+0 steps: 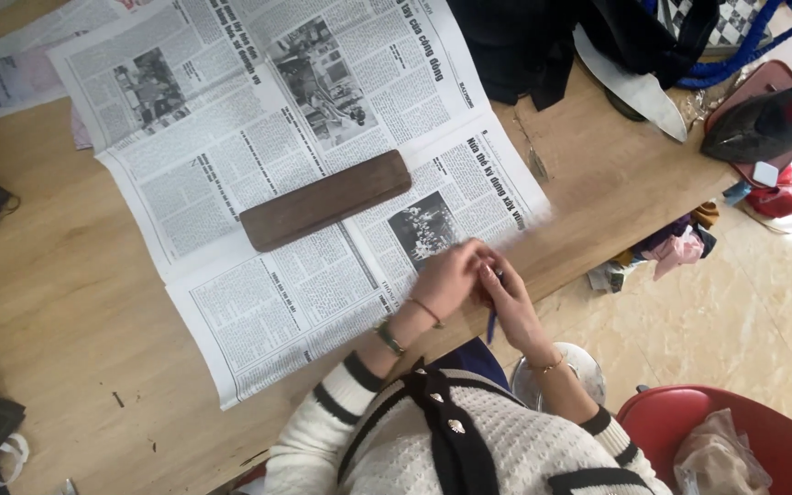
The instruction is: The person uses a ruler and a blue pen to measure and mark lines on a newspaper spread across a wooden table. They repeatedly reposition the ruler and draw straight lines along its edge, occasionally adjusting the newspaper's position.
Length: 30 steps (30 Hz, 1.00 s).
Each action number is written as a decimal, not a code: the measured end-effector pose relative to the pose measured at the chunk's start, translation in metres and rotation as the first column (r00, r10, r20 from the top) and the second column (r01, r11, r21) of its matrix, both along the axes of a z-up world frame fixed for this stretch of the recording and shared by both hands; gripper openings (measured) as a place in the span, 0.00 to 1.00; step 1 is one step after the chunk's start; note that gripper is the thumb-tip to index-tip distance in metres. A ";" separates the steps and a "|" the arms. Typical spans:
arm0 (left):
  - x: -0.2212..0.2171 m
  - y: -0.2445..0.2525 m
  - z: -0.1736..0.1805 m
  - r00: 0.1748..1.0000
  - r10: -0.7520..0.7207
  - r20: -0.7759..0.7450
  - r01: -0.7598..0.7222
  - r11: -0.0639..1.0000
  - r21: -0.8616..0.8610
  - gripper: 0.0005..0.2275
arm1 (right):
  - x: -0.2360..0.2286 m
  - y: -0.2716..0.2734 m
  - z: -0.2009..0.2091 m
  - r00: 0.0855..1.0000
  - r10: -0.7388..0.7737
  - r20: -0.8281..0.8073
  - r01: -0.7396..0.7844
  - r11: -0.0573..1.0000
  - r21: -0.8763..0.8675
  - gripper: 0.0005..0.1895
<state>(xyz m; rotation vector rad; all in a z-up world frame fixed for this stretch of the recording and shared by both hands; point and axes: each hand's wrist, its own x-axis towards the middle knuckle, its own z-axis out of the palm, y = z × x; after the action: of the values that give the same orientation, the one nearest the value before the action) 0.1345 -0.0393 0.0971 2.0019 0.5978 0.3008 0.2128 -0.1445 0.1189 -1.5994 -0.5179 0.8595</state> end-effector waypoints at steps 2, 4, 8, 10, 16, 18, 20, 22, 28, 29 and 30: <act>0.012 -0.001 -0.038 0.999 -0.025 0.041 0.023 0.999 0.041 0.08 | -0.006 0.003 -0.002 0.993 -0.056 -0.108 0.065 0.994 0.090 0.22; 0.013 0.002 -0.048 0.994 -0.057 0.093 0.049 0.995 0.084 0.08 | 0.002 0.001 -0.010 0.972 -0.104 -0.209 0.142 0.975 0.172 0.22; -0.026 0.015 -0.002 0.971 -0.153 0.186 0.173 0.980 -0.096 0.15 | 0.061 -0.032 -0.044 0.965 -0.201 -0.169 0.228 0.961 0.158 0.22; -0.034 0.032 -0.011 0.966 -0.150 0.211 0.187 0.968 -0.169 0.16 | 0.107 -0.042 -0.043 0.967 -0.233 -0.102 0.249 0.950 0.190 0.21; -0.060 0.053 -0.073 0.986 0.046 -0.158 0.041 0.860 0.508 0.22 | 0.199 -0.038 0.053 0.856 -0.517 0.000 0.480 0.795 0.371 0.29; -0.069 0.051 -0.086 0.964 0.108 -0.242 0.095 0.712 0.696 0.29 | 0.206 -0.027 0.095 0.872 -0.466 0.153 0.387 0.846 0.367 0.16; -0.075 0.047 -0.084 0.962 0.134 -0.238 0.084 0.684 0.725 0.31 | 0.202 -0.003 0.115 0.851 -0.415 0.322 0.366 0.908 0.204 0.17; -0.081 0.044 -0.083 0.959 0.157 -0.237 0.078 0.658 0.749 0.32 | 0.204 0.021 0.113 0.818 -0.329 0.471 0.361 0.932 0.025 0.18; -0.082 0.044 -0.048 0.911 0.160 -0.379 0.108 0.797 0.594 0.28 | 0.218 0.109 0.031 0.614 0.203 0.763 -0.099 0.979 -0.181 0.05; -0.083 0.043 -0.043 0.910 0.152 -0.385 0.102 0.819 0.565 0.28 | 0.227 0.122 0.015 0.564 0.238 0.791 -0.102 0.970 -0.220 0.07; -0.083 0.041 -0.039 0.910 0.144 -0.389 0.095 0.840 0.535 0.28 | 0.236 0.135 -0.002 0.511 0.273 0.815 -0.103 0.961 -0.258 0.10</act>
<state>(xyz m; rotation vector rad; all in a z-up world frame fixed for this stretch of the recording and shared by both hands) 0.0518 0.0022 0.0576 2.6491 0.8812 0.0485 0.4488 -0.0092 0.1174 -2.1209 -1.3729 0.1894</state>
